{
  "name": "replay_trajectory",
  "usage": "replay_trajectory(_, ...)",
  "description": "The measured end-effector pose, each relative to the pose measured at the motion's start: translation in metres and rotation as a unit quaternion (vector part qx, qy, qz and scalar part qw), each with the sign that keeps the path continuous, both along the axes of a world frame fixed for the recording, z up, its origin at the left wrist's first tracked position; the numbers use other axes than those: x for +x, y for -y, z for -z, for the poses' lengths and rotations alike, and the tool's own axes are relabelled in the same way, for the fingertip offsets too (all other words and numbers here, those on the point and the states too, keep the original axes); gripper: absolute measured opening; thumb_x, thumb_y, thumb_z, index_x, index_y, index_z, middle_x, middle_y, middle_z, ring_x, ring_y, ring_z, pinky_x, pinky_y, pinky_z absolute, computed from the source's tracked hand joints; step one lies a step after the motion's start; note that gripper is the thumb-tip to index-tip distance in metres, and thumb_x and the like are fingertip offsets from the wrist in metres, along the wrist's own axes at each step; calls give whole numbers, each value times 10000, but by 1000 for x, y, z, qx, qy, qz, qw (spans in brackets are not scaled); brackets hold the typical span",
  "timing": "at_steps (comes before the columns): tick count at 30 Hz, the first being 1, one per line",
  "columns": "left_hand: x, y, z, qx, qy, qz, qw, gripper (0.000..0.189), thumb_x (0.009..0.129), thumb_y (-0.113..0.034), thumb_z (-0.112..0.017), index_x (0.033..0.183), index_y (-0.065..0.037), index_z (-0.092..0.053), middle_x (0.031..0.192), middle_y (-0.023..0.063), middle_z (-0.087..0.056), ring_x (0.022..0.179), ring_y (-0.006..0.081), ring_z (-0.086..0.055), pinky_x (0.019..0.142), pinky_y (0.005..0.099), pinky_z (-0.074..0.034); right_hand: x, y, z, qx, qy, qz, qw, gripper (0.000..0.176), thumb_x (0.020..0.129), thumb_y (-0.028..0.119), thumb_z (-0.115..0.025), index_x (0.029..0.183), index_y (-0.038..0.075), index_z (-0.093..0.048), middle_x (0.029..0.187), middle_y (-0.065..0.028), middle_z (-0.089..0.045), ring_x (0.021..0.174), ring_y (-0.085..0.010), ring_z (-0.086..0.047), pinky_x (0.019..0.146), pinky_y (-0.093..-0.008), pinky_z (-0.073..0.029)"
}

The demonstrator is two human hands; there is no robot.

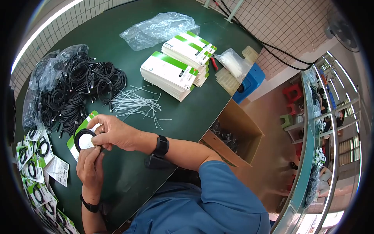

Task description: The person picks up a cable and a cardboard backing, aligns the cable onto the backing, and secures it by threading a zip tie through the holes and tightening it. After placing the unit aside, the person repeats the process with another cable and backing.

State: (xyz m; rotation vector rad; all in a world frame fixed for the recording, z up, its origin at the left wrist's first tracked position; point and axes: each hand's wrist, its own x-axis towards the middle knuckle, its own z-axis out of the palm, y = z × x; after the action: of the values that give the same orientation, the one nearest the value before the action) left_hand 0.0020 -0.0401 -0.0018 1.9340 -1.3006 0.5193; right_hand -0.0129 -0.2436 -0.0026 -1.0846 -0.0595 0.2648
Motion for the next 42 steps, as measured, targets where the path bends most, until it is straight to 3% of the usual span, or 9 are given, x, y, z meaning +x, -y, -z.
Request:
replay_trajectory(4, -4, -2, -10, -58, -87, -7, 994, 227, 804, 110, -797, 993, 23, -706, 918, 152, -727, 791, 280, -712, 681, 338, -560, -2, -2, -7, 0, 29, -17, 999, 531, 930, 73, -734, 1389, -16, -483, 946, -75, -683, 657, -85, -589, 595, -223, -484)
replay_trajectory(11, 1, -17, -19, -75, -219, 9, 973, 204, 817, 68, -815, 957, 8, -679, 904, 139, -721, 776, 264, -714, 679, 326, -563, -9, 5, -23, -160, 156, -11, 975, 662, 839, 24, -795, 1439, 36, -516, 1111, -72, -661, 882, -126, -647, 694, -270, -542)
replay_trajectory(14, 3, -20, -25, -19, -205, 8, 978, 206, 821, 46, -819, 957, -1, -672, 892, 137, -713, 776, 274, -709, 676, 333, -563, -8, 7, -24, -392, 368, 68, 841, 610, 786, 30, -825, 1353, 54, -600, 1202, -92, -646, 929, -200, -671, 721, -316, -560)
replay_trajectory(15, 3, -20, -26, 4, -200, 16, 980, 208, 823, 35, -822, 957, -6, -668, 885, 135, -709, 776, 279, -707, 675, 337, -563, -8, 3, -21, -387, 365, 71, 844, 610, 786, 30, -825, 1353, 54, -600, 1202, -92, -646, 929, -200, -671, 721, -316, -560)
replay_trajectory(18, 3, -18, -24, 20, -152, 19, 988, 213, 823, 22, -822, 964, -15, -667, 888, 130, -703, 779, 286, -700, 673, 347, -562, -7, -11, -8, -442, 469, 70, 761, 489, 768, 64, -833, 1223, 72, -654, 1182, -115, -660, 902, -306, -680, 711, -368, -557)
replay_trajectory(26, 7, -22, -24, 46, -43, 61, 996, 269, 769, 22, -800, 1007, -30, -685, 913, 105, -691, 780, 276, -687, 647, 361, -559, -4, 2, -13, -467, 378, -98, 794, 275, 803, 91, -810, 1024, 41, -655, 897, -126, -701, 814, -383, -679, 677, -408, -531)
replay_trajectory(30, 9, -26, -26, 60, -28, 88, 994, 310, 741, 8, -789, 1036, -33, -702, 924, 98, -679, 775, 264, -679, 630, 359, -558, -3, 5, -9, -423, 382, -91, 817, 261, 798, 85, -814, 1000, 18, -664, 814, -134, -685, 756, -358, -681, 671, -396, -532)
replay_trajectory(38, 6, -27, -43, 133, 0, 101, 986, 311, 733, -5, -781, 1037, -55, -739, 961, 84, -658, 763, 227, -664, 595, 327, -547, -13, 12, -32, -308, 289, -80, 903, 275, 797, 54, -834, 1027, 14, -690, 818, -81, -690, 738, -238, -695, 668, -326, -547)
replay_trajectory(42, 8, -26, -43, 129, -6, 111, 985, 299, 731, -7, -784, 1022, -66, -750, 961, 77, -651, 764, 211, -662, 579, 315, -542, -9, 23, -34, -348, 298, -132, 879, 250, 804, 14, -826, 1017, 13, -695, 853, -64, -709, 755, -204, -708, 678, -309, -555)
